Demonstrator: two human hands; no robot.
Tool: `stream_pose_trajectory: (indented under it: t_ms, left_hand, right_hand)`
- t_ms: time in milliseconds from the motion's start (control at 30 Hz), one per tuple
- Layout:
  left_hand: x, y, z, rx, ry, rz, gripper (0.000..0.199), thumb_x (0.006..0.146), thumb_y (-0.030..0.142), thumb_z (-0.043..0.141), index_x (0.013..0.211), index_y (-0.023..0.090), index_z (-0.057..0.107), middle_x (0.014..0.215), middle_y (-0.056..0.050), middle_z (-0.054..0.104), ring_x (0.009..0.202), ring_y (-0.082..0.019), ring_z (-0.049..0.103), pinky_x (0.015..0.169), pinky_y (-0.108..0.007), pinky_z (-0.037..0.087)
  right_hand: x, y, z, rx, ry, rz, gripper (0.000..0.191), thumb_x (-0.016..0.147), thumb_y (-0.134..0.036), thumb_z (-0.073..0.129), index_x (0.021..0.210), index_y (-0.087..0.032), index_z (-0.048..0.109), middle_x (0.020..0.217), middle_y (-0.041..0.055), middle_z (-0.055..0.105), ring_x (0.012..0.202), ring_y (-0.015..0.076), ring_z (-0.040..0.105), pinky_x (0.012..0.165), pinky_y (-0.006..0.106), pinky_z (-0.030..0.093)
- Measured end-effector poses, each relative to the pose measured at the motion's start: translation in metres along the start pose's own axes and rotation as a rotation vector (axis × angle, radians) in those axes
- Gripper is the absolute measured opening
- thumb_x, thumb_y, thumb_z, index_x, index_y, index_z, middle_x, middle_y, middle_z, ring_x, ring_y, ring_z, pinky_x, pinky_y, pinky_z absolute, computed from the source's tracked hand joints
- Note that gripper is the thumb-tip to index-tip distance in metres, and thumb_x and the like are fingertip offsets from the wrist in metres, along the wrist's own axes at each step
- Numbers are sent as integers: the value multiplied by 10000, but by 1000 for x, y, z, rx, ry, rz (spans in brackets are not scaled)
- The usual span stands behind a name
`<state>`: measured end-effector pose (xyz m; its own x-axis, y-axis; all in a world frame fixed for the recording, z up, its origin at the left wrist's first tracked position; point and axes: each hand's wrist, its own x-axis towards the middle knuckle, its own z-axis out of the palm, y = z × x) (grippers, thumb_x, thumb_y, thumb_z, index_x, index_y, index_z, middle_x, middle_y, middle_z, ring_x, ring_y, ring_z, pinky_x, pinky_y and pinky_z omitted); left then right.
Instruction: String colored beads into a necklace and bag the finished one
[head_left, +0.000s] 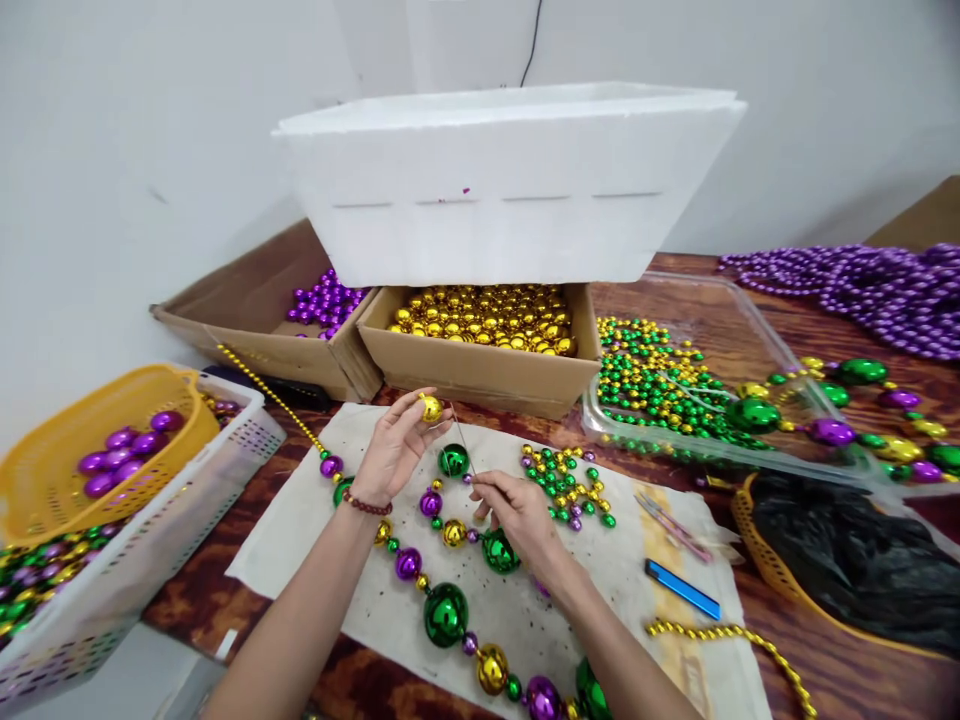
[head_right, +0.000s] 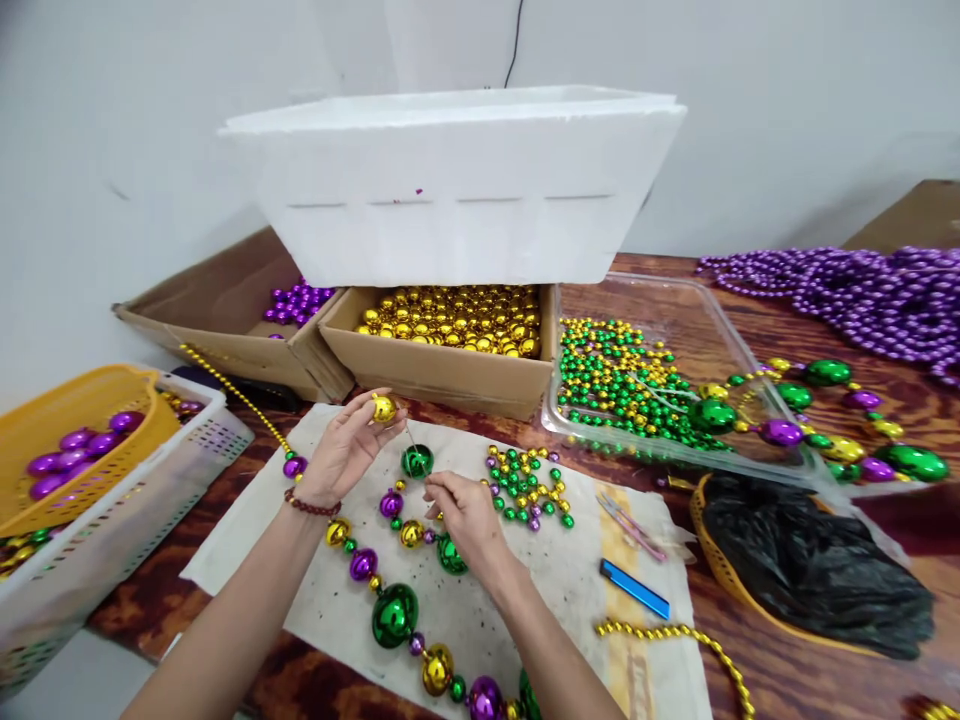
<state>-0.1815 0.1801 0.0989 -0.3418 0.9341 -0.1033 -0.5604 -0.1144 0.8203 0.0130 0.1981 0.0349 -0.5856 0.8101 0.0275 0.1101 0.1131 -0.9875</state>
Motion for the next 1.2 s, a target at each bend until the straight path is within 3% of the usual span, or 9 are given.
stream_pose_trajectory:
  t_ms: [200,333,800,1000,1200]
  left_hand:
    - [8,8,1,-167,106,-92,179,859,250,719,993,134,692,903,-53,732,839,-167,723,826,-282,606]
    - [7,8,2,-199,108,-92,157,880,216,686,995,109,687,896,-67,729,834,-187,728,805,-299,619]
    - [3,7,3,-179,79,-45,236,813,239,765,1004,119,694,888,-59,726,834,-196,730,822,-311,611]
    - [-4,1,6,-64,23,-14,345,755,290,827,1035,138,694,918,-70,728,872,-215,727,808,-317,599]
    - [-16,-5,6,64,-9,89,312,751,301,827,1016,177,720,957,-42,713,872,-199,709,883,-375,583]
  right_hand:
    - [-1,5,4,-164,1,-137,278,931,-295,501,927,-188,757,749,45,739,510,143,672,518,226,530]
    - [-1,4,3,-209,-23,-154,302,944,-293,481,940,-175,759,759,52,744,495,133,659,537,224,529]
    - [-4,-1,6,-200,-38,-108,273,924,-241,472,900,-172,735,731,29,722,485,121,645,546,213,510]
    - [2,-3,11,-102,-36,-30,258,938,-294,476,910,-175,703,715,15,696,468,113,633,452,189,456]
    - [2,-2,18,-44,-7,-15,209,921,-226,482,876,-186,682,720,0,688,536,113,668,488,175,459]
